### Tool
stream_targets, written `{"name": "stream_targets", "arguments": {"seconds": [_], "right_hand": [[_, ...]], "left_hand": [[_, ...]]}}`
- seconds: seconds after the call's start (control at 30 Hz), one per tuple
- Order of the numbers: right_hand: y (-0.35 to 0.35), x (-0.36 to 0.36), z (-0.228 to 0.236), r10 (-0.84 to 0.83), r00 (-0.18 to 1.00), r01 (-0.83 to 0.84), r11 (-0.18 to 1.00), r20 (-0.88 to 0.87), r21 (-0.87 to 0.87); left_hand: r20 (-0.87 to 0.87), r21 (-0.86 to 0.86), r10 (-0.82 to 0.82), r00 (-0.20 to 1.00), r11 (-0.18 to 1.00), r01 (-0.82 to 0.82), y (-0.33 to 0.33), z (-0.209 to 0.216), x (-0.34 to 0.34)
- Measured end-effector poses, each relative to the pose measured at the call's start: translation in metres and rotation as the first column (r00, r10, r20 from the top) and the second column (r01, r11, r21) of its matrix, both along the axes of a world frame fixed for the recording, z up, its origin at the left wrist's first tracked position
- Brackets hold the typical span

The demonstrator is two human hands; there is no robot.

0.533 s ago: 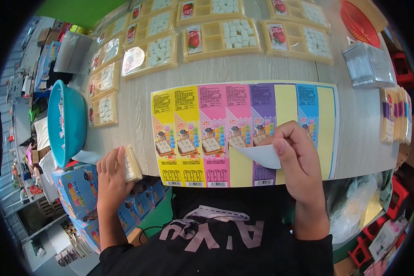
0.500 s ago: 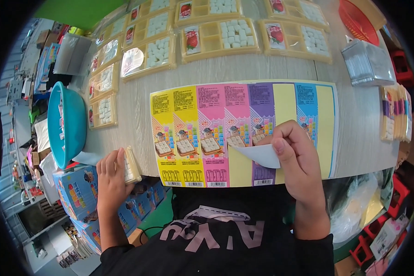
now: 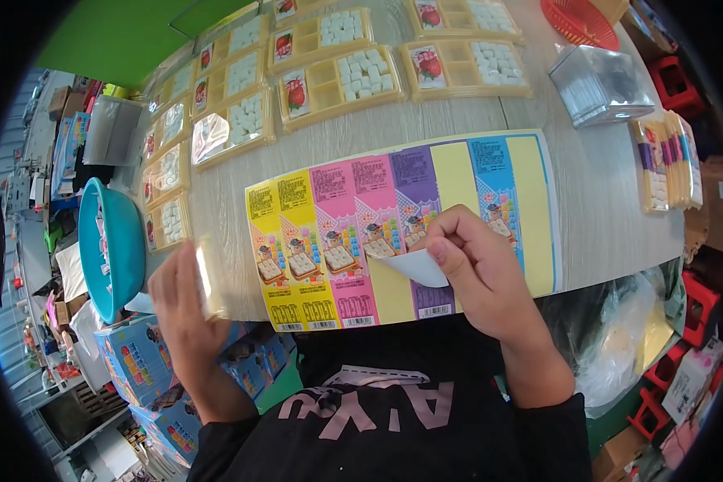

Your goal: Applying decorative cardboard sleeves and labels to small plastic trays filled with marshmallows.

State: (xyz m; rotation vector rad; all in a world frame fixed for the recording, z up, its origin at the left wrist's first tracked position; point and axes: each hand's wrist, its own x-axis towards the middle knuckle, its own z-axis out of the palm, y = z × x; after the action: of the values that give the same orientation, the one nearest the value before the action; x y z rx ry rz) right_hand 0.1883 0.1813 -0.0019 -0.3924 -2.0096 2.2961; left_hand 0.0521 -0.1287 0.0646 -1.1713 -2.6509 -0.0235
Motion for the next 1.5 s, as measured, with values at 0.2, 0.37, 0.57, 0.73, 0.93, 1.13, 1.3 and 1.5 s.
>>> {"name": "stream_targets", "arguments": {"seconds": [0.2,0.37,0.57,0.73,0.93,1.13,1.3,1.5], "right_hand": [[0.001,0.002,0.005,0.015,0.999,-0.018,0.996,0.034,0.088],[0.000,0.001,0.007,0.019,0.998,-0.022,0.998,0.055,0.054],[-0.001,-0.001,0.005,0.012,0.999,-0.015,0.998,0.053,0.060],[-0.004,0.003,0.001,-0.046,0.997,0.045,0.999,0.056,0.025],[-0.002,0.001,0.015,-0.181,0.983,0.183,0.979,-0.037,0.085],[0.024,0.001,0.025,-0.294,0.939,0.327,0.924,-0.180,0.196],[0.043,0.008,0.028,-0.358,0.876,0.447,0.854,-0.322,0.268],[0.042,0.015,0.053,-0.324,0.815,0.509,0.795,-0.480,0.329]], "left_hand": [[0.378,-0.042,-0.229,0.897,0.964,0.263,0.063,-0.016,-0.005],[0.339,0.001,-0.270,0.901,0.958,0.287,0.064,-0.032,-0.003],[0.268,0.049,-0.278,0.923,0.960,0.275,0.056,-0.046,-0.004],[0.271,0.080,-0.260,0.927,0.966,0.247,0.056,-0.048,-0.006],[0.268,0.107,-0.273,0.924,0.962,0.253,0.054,-0.050,-0.007],[0.266,0.119,-0.269,0.926,0.962,0.245,0.052,-0.048,-0.006],[0.311,0.122,-0.279,0.908,0.960,0.253,0.051,-0.045,-0.007],[0.379,0.159,-0.206,0.902,0.975,0.156,0.058,-0.036,0.001]]}}
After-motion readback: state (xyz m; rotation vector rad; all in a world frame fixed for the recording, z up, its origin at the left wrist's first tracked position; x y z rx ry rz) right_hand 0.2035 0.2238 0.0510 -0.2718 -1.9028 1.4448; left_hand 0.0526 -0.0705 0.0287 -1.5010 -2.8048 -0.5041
